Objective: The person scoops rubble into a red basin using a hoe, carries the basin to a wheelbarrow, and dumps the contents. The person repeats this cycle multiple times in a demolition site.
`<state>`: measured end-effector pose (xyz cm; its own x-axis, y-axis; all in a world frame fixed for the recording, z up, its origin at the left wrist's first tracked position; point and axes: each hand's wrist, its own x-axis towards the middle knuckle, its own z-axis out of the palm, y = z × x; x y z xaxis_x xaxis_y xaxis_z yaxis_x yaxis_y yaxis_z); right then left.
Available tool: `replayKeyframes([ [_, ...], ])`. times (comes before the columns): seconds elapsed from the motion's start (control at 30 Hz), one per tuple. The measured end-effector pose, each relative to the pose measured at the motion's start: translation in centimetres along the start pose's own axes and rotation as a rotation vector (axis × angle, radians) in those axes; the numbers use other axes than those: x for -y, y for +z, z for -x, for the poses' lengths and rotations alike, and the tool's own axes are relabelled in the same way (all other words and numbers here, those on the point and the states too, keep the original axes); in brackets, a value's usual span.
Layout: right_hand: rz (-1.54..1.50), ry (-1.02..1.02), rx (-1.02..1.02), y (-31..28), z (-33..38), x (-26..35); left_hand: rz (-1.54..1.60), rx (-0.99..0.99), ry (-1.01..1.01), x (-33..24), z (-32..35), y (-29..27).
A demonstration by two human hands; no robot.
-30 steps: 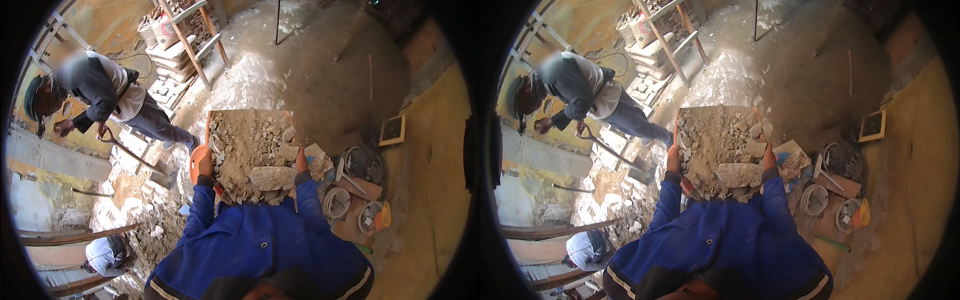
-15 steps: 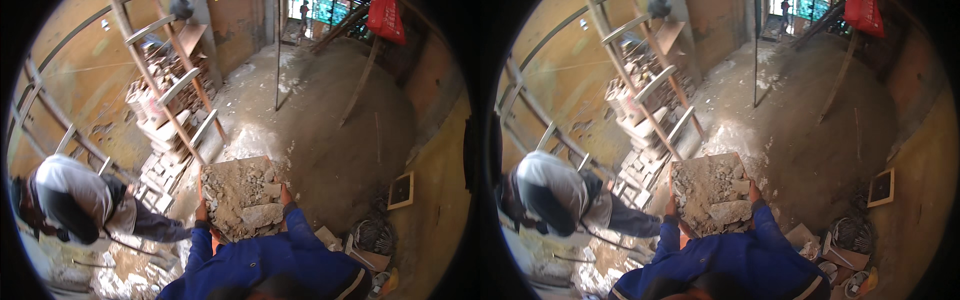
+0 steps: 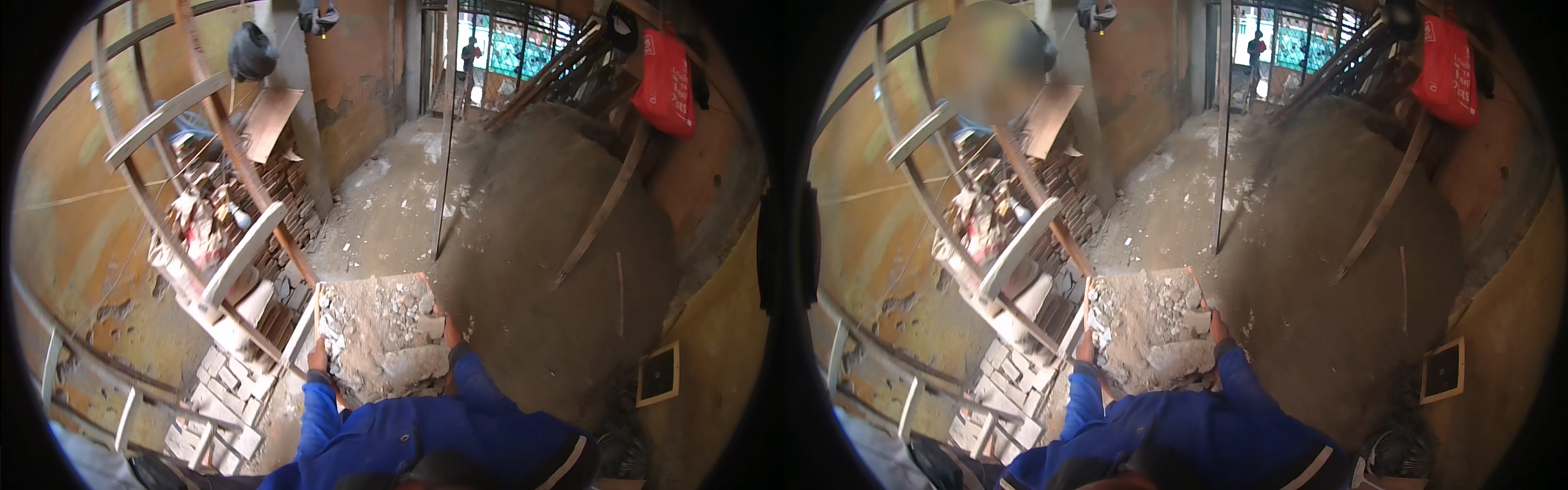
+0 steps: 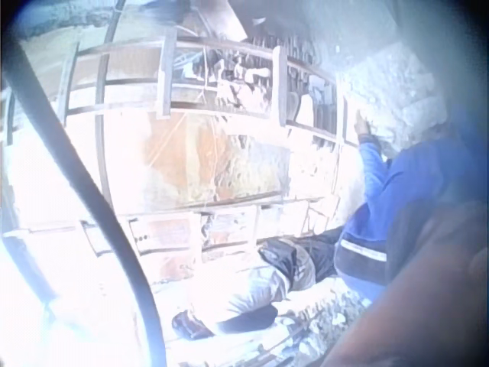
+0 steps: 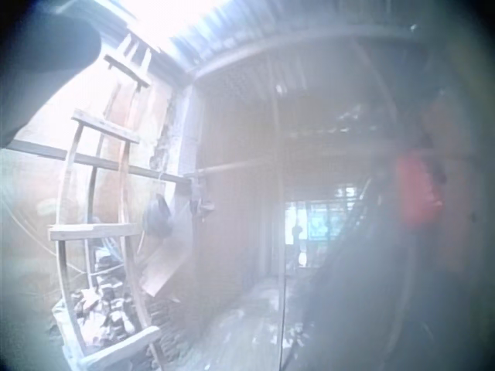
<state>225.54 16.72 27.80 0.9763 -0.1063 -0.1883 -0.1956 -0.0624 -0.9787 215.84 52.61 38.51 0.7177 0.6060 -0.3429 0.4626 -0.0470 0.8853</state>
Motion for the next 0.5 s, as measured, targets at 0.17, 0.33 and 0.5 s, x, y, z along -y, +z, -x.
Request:
replayKeyframes([
  [0.17,0.082,0.136,-0.176,2.3,-13.2,1.7,0.183,0.185,-0.051,-7.3,-13.8,7.9],
  [0.33,-0.011,-0.085,-0.283,3.9,-31.3,2.9,0.165,0.205,-0.091,-15.1,-29.3,18.8],
  [0.5,-0.096,0.164,-0.124,5.7,-51.4,5.8,0.125,0.229,-0.173,-21.9,-45.9,29.9],
])
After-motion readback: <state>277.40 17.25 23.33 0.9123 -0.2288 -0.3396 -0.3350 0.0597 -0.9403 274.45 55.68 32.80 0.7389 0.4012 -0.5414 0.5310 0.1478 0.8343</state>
